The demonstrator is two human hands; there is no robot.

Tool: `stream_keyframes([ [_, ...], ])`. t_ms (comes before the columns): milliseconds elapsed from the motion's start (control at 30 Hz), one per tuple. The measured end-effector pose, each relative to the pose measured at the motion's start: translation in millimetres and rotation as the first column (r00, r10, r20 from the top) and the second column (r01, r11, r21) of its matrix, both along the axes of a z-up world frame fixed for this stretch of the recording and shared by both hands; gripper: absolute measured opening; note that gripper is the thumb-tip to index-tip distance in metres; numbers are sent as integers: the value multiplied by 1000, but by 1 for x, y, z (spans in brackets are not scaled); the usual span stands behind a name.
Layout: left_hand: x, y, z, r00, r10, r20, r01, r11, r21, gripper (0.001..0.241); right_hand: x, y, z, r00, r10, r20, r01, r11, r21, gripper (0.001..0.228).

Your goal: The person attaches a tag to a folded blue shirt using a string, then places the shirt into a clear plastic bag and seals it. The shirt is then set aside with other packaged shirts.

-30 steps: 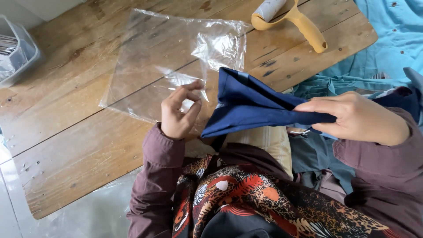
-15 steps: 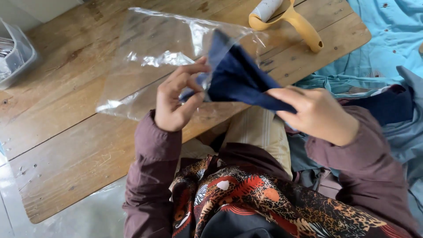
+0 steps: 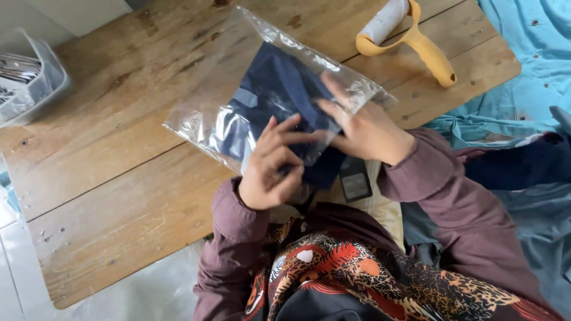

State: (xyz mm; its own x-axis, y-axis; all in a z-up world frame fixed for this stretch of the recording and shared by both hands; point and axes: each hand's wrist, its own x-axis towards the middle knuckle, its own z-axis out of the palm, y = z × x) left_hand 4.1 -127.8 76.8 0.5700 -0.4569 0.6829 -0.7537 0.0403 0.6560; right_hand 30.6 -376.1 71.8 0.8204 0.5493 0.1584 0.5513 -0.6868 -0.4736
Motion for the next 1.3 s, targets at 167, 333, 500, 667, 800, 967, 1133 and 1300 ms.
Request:
stream_keyframes([
  [167,-17,-9,-22,971,177,160,-201,968,152,8,-17,-12,-30,794,-42,606,285,907,-310,64],
  [333,-17,-16,-21,947,253,198,-282,951,131,7,-25,23,-48,742,37,669,-6,999,-48,29],
  [500,-15,-22,-31,936,280,212,-307,946,107,10,-1,-2,-99,879,68,473,75,958,-276,83],
  [667,-18,-34,-50,937,279,208,-307,944,120,16,14,15,-89,985,-77,153,144,859,-491,110],
  [800,-21,-32,-53,936,283,209,-315,939,139,14,35,50,-94,936,-97,337,233,889,-393,95],
  [967,-20,-7,-36,958,281,63,-288,937,198,41,41,61,-104,951,-141,275,234,911,-341,92],
  [1133,8,35,-31,885,452,112,-452,775,441,63,13,69,-76,989,15,145,25,964,-265,99],
  [1300,29,50,-67,833,537,135,-415,445,793,86,35,59,-85,978,60,200,-62,998,2,97],
])
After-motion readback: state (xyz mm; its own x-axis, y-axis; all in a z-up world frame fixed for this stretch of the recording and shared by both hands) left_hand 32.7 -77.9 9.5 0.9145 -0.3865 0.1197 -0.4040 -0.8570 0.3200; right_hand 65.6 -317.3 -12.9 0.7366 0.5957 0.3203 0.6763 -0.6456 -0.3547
